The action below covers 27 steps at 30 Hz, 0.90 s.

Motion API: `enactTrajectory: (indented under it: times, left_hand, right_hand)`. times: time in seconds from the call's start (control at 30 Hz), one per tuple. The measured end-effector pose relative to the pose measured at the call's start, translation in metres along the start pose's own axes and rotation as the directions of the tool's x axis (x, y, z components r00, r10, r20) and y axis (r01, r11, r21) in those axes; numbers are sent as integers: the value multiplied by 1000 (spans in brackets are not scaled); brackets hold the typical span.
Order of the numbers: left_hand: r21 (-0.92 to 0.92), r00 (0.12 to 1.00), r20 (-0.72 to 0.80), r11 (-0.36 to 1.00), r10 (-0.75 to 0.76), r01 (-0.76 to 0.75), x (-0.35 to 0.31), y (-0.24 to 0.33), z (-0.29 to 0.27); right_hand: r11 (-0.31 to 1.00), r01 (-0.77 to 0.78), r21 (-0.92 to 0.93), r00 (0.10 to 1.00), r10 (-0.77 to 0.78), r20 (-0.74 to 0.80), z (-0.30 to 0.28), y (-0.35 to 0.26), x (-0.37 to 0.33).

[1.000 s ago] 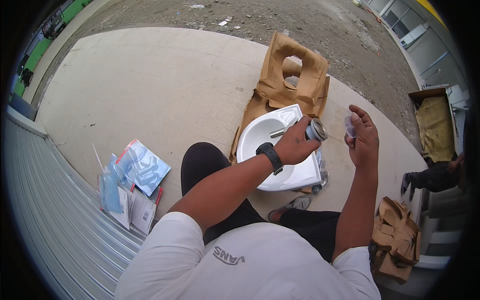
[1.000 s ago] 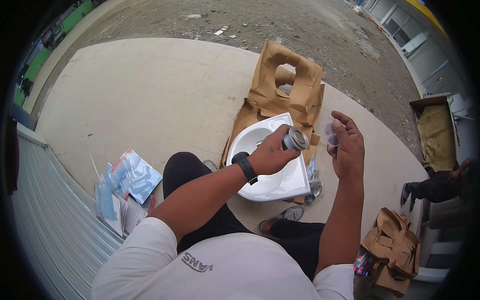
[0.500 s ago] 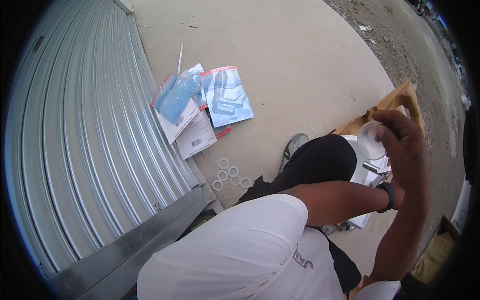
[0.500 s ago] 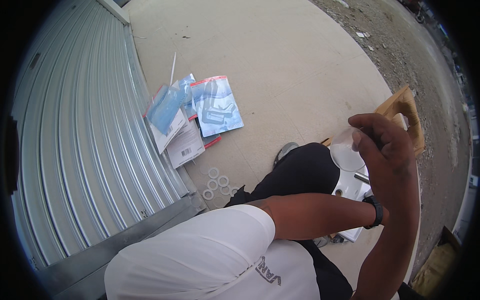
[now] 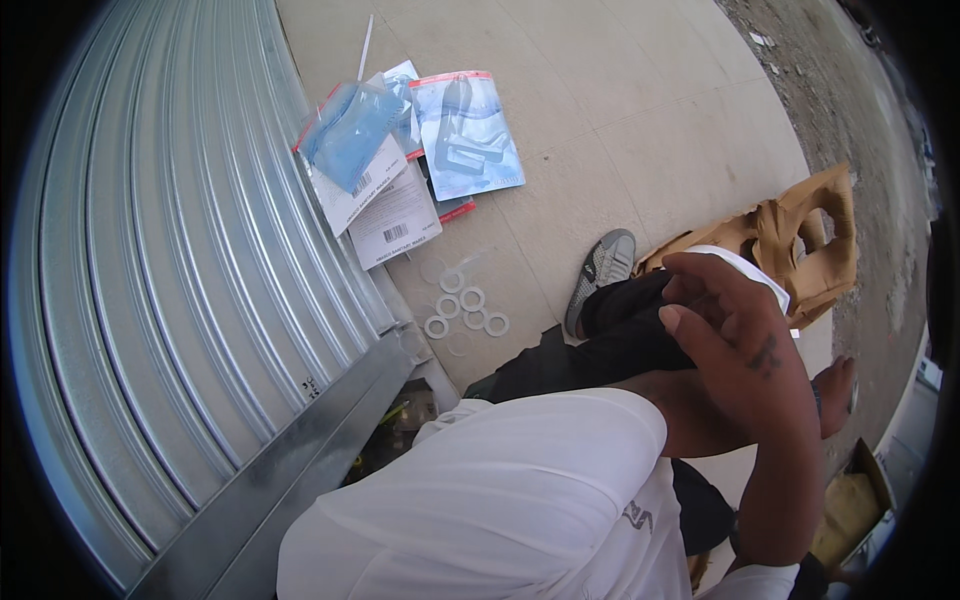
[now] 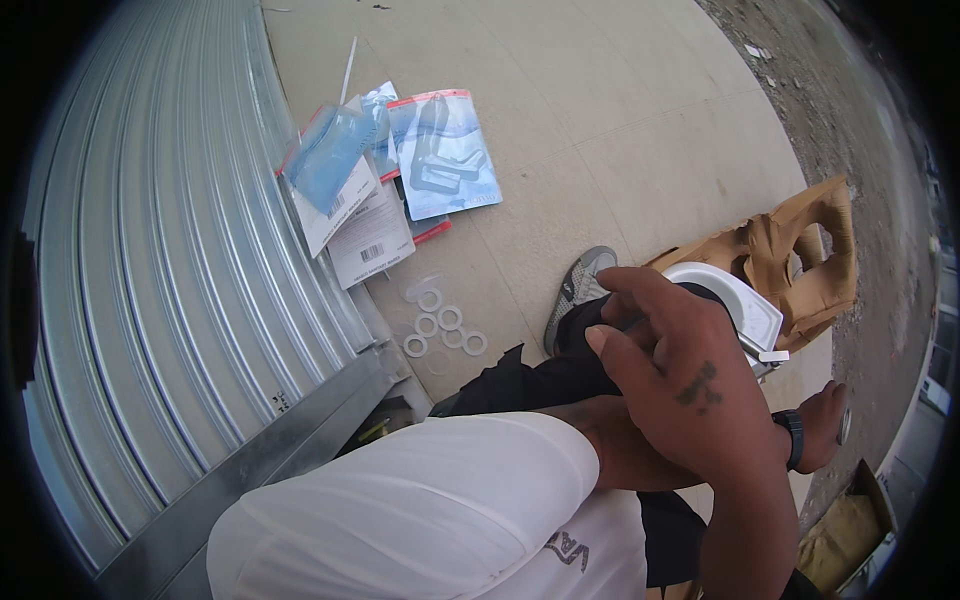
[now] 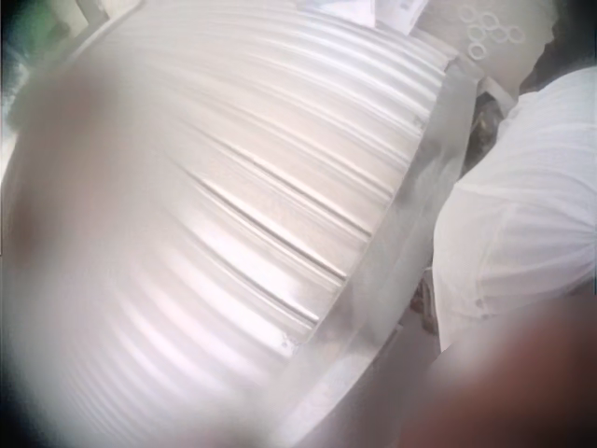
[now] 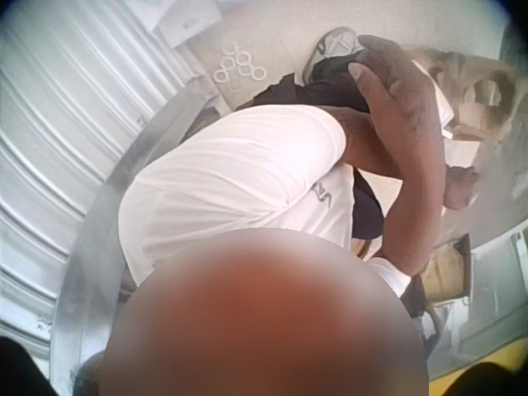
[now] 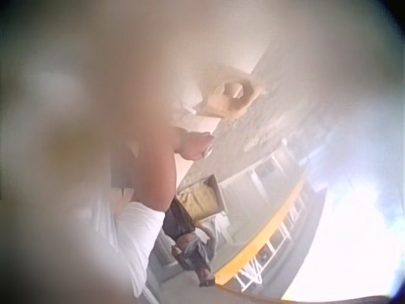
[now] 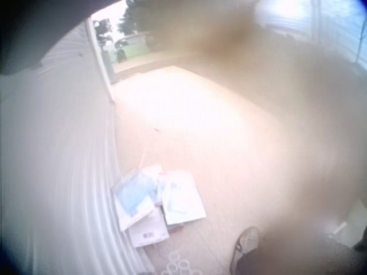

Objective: The person sits on the floor and assembles a bathroom sink and faucet. They insert a metal pipe into the sink, attach the faucet body, and secure it with a nut. The person then unpacks a drain assembly from a plastic bag and attaches it to the sink.

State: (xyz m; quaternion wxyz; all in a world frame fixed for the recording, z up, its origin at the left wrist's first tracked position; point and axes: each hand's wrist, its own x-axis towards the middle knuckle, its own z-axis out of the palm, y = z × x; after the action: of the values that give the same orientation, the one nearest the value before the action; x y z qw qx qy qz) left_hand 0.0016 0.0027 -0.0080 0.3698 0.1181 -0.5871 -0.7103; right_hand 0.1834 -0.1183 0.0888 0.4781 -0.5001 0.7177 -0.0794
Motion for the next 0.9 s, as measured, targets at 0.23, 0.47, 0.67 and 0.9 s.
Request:
enactTrajectory:
  times: [0.23, 0.47, 0.67, 0.9]
  left_hand:
    - [-7, 999, -13, 999, -43, 43, 11, -1, 0]
    - [-298, 937, 318, 923, -145, 244, 25, -3, -6]
    - [-436, 743, 615, 671, -264, 599, 26, 21, -24]
    - [277, 639, 715, 954, -285, 116, 45, 43, -59]
  right_hand:
    - [996, 90, 19, 711, -51, -701, -52, 110, -132]
    - [923, -69, 379, 445, 369, -816, -53, 256, -208]
    - [600, 369, 710, 727, 289, -623, -17, 301, -215]
    - [701, 324, 635, 673, 301, -675, -34, 334, -230]
